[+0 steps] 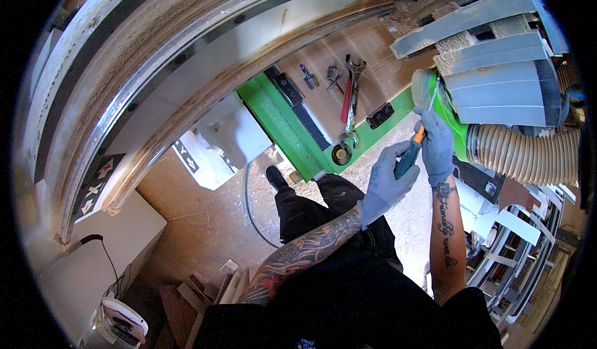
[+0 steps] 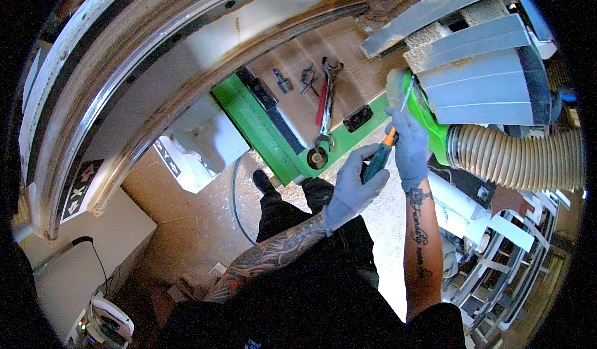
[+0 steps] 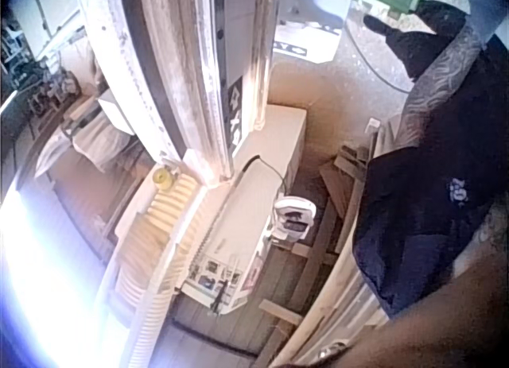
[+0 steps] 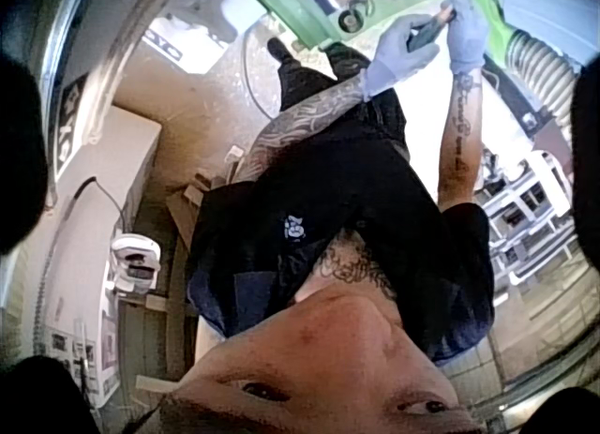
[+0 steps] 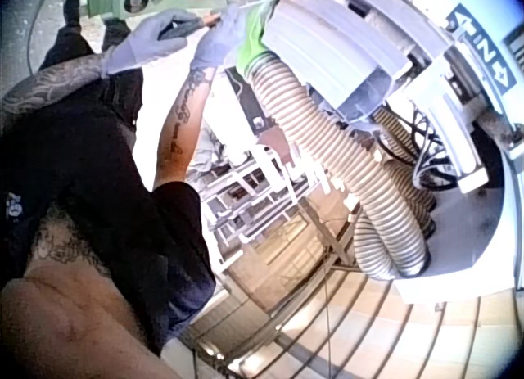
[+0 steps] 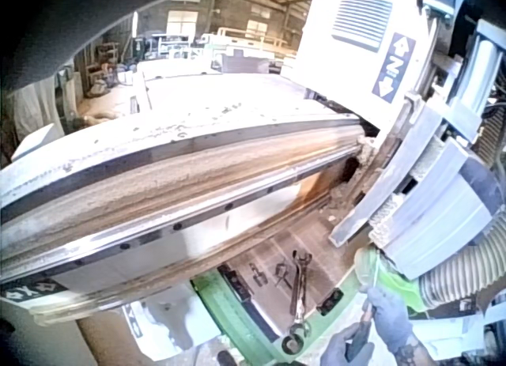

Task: The person puts on gloves and interacts with a CNC machine's control panel. They then use a screwdriver to loosen a component on the machine's spindle and a wrench to tighten a nut on the machine's frame. The person also adjusts the camera mounted on their head during the process.

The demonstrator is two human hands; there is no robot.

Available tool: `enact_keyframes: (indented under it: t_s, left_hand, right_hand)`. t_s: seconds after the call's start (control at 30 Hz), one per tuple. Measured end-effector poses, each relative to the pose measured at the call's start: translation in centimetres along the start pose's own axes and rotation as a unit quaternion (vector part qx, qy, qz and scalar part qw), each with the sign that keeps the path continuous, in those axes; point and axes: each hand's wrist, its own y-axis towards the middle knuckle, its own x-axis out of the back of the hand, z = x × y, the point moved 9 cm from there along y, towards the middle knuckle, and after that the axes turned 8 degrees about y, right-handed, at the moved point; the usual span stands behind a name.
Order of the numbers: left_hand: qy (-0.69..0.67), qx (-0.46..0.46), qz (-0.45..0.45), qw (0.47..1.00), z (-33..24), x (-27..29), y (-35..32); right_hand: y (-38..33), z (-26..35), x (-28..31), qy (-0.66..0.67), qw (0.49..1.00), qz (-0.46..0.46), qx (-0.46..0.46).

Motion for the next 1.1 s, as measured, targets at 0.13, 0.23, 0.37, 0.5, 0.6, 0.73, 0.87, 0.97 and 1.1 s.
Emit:
enact_keyframes:
  t_s: [0.13, 0.23, 0.37, 0.5, 0.6, 0.73, 0.87, 0.97, 1.1]
  left_hand:
    - [0.016, 0.0, -0.001, 1.0, 0.3, -0.1, 0.1]
    - [0.025, -0.02, -0.011, 0.999, 0.3, 0.0, 0.1]
    - [0.077, -0.059, -0.028, 0.995, -0.1, 0.0, 0.1]
    - [0.078, -0.048, -0.021, 0.996, 0.0, -0.5, 0.0]
    - [0.08, -0.045, -0.017, 0.996, 0.3, -1.0, 0.0]
    - [0.134, -0.134, -0.057, 0.98, -1.3, -1.3, 0.0]
    - [0.088, -0.043, -0.013, 0.995, -0.2, -2.3, -0.3]
    - [0.101, -0.047, -0.02, 0.994, -0.3, -2.2, -0.3]
    - [0.112, -0.057, -0.036, 0.991, -0.7, -1.6, 0.0]
  right_hand:
    - [0.1, -0.1, 0.1, 0.013, 1.0, 0.006, -0.009]
    - [0.3, -0.6, 0.2, 0.027, 0.999, 0.005, -0.016]
    - [0.4, -0.6, 0.5, 0.015, 1.0, 0.012, 0.002]
    - [0.5, -0.4, 0.7, 0.016, 1.0, 0.014, -0.003]
    - [0.5, -0.7, 1.0, 0.037, 0.999, 0.007, -0.023]
    - [0.2, -0.6, 1.2, 0.07, 0.996, 0.009, -0.048]
    - [0.0, -0.7, 1.6, 0.071, 0.996, 0.007, -0.061]
    - [0.2, -0.7, 1.7, 0.053, 0.997, 0.01, -0.051]
    - [0.6, -1.3, 1.5, 0.044, 0.997, 0.013, -0.056]
